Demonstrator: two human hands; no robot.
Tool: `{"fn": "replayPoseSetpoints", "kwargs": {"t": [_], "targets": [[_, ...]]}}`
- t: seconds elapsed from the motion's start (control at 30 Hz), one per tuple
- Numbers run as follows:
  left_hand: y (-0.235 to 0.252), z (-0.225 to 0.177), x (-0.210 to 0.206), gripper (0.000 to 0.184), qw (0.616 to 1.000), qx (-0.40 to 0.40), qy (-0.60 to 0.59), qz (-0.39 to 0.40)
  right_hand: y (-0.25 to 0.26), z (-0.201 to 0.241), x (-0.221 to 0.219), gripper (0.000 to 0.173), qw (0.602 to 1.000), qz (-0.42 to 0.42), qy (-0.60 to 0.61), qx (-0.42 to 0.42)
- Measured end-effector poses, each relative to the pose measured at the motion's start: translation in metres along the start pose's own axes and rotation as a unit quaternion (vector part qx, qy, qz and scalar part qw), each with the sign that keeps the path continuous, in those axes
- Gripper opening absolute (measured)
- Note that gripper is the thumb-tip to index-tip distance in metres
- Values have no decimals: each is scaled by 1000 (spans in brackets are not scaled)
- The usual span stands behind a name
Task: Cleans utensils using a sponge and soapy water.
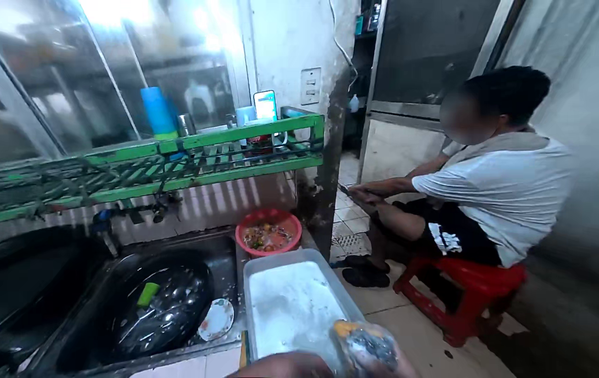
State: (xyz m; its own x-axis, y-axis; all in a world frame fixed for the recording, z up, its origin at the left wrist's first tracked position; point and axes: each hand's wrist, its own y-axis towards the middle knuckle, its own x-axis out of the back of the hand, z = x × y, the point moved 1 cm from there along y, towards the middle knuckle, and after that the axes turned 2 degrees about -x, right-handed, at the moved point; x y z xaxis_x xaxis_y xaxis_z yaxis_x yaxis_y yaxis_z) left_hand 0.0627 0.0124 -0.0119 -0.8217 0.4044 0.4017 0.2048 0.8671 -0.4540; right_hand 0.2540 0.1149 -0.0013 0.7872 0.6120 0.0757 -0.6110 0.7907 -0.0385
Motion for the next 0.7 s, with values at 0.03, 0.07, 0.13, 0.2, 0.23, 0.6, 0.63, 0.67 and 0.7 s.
{"fn": "replayPoseSetpoints", "kwargs": {"t": [0.03, 0.07, 0.13, 0.2, 0.23, 0.6, 0.63, 0.67, 0.7], "targets": [[4, 7, 10, 50, 999, 17, -38, -24, 0, 0, 1, 62, 1000, -2, -3, -2], [7, 8, 23, 52, 996, 51, -55, -48, -1, -1, 1, 60, 1000, -4, -8, 2], [12, 11, 54, 54, 984, 100, -83, -121, -3, 0, 1, 57, 1000, 1, -20, 18], [17, 14, 81, 53, 959, 120, -132, -218, -4, 2, 1, 54, 999, 7, -34, 29], [21, 15, 93, 53, 942, 128, -156, -269, -5, 4, 1, 53, 999, 3, -46, 30], [30, 19, 52, 42, 931, 283, 212, -91, -3, 10, 4, 54, 997, 44, -63, -29], [28, 11, 36, 46, 929, 284, 229, -65, -1, 10, 5, 55, 996, 46, -68, -40], [25, 4, 20, 52, 931, 280, 228, -50, -1, 9, 5, 55, 995, 49, -70, -45], [21, -4, 6, 57, 935, 272, 222, -43, 0, 8, 5, 56, 995, 56, -67, -43]]}}
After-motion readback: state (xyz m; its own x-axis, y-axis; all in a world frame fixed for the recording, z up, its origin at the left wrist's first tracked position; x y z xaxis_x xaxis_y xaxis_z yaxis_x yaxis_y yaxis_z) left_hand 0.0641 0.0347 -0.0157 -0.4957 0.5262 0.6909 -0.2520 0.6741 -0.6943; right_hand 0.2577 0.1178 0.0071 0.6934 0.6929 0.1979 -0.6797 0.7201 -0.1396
